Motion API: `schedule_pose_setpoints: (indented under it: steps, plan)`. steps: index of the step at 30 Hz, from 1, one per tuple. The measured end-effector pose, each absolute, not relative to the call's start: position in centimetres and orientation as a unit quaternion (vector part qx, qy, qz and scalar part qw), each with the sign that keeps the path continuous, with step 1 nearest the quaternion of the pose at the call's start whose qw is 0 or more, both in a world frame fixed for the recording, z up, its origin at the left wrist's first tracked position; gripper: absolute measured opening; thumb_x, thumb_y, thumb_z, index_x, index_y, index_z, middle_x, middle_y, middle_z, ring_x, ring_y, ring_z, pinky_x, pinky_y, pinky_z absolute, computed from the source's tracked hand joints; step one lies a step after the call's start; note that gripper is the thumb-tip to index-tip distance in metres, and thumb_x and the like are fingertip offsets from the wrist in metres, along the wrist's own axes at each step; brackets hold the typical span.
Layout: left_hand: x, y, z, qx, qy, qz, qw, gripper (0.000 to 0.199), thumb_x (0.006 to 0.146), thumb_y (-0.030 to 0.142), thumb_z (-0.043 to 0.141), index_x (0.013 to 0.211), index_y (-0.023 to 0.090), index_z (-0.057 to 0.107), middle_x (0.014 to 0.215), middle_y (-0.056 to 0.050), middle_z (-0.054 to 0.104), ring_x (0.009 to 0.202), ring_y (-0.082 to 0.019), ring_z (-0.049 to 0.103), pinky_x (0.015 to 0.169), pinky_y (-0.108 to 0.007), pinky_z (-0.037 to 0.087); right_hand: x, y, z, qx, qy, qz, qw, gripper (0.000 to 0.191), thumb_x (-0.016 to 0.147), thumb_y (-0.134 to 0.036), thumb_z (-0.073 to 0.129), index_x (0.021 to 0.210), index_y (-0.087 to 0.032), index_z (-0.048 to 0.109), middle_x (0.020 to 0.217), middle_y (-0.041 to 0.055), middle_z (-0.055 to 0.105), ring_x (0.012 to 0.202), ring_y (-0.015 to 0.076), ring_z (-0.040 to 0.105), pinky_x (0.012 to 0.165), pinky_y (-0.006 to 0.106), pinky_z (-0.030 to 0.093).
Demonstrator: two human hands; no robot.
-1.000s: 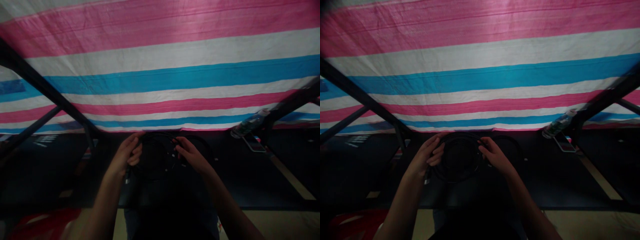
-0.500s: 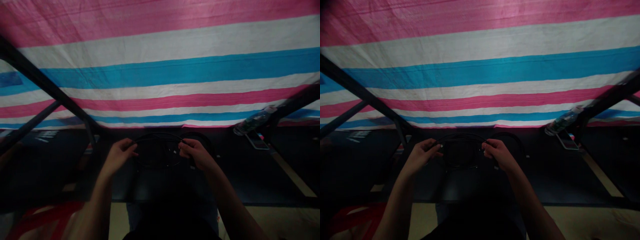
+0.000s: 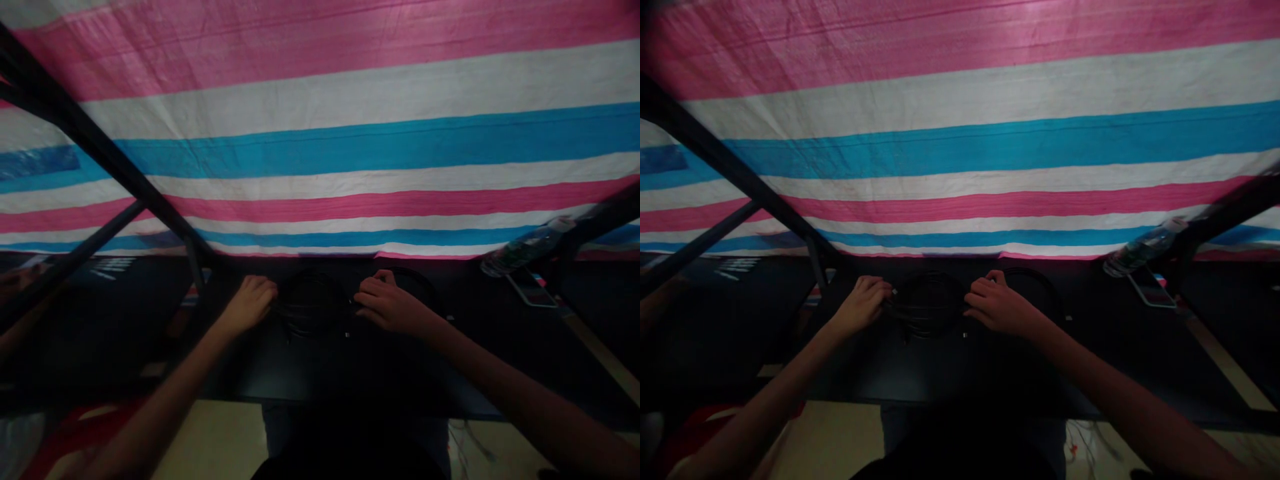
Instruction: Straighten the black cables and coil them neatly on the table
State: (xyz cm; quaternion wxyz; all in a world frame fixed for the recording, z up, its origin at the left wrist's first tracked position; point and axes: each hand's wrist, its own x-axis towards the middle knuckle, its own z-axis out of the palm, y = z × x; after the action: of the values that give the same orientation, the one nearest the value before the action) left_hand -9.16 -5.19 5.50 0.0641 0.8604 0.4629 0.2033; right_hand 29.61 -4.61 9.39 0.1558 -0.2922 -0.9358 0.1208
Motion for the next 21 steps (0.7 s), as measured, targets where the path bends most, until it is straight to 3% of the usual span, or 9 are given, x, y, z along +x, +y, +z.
schedule_pose_setpoints:
  steps: [9, 15, 18, 21]
  plan:
    - [-10.1, -4.3, -1.5, 0.859, 0.456, 0.228, 0.042, 0.032, 0.092, 0.008, 0.046, 0.112, 0.020, 0.068, 0.141, -0.015, 0.059, 0.132, -0.030, 0.051, 0.104, -0.051, 0.050, 26.7, -3.4, 2.4, -0.321, -0.943, 0.045, 0.073, 0.023, 0.101, -0.034, 0.053, 0.102, -0.016, 0.068, 0.106, 0.0137, 0.064, 0.105, 0.0269, 0.054, 0.097, 0.046, 0.031]
    - [-9.2, -5.4, -3.2, 0.871, 0.424, 0.242, 0.060, 0.028, 0.088, 0.006, 0.049, 0.106, 0.016, 0.067, 0.142, -0.018, 0.056, 0.148, -0.034, 0.032, 0.114, -0.056, 0.042, 27.1, -3.9, 1.3, -0.333, -0.940, 0.048, 0.055, 0.017, 0.099, -0.027, 0.056, 0.101, -0.016, 0.069, 0.110, 0.0146, 0.064, 0.113, 0.0287, 0.054, 0.101, 0.052, 0.032]
    - [-8.6, -5.6, -3.0, 0.887, 0.393, 0.228, 0.082, 0.023, 0.081, 0.010, 0.055, 0.100, 0.017, 0.068, 0.137, -0.018, 0.060, 0.147, -0.036, 0.035, 0.112, -0.057, 0.043, 27.3, -4.1, 1.4, -0.340, -0.938, 0.044, 0.052, 0.017, 0.097, -0.024, 0.057, 0.102, -0.015, 0.071, 0.128, 0.0201, 0.059, 0.132, 0.0347, 0.044, 0.104, 0.055, 0.033]
    - [-8.2, -5.6, -2.7, 0.900, 0.367, 0.209, 0.105, 0.026, 0.077, 0.010, 0.054, 0.097, 0.017, 0.068, 0.144, -0.017, 0.056, 0.148, -0.036, 0.033, 0.115, -0.057, 0.040, 27.4, -4.2, 1.5, -0.343, -0.936, 0.060, 0.054, 0.016, 0.095, -0.021, 0.059, 0.103, -0.015, 0.072, 0.147, 0.0220, 0.048, 0.145, 0.0378, 0.030, 0.107, 0.057, 0.034]
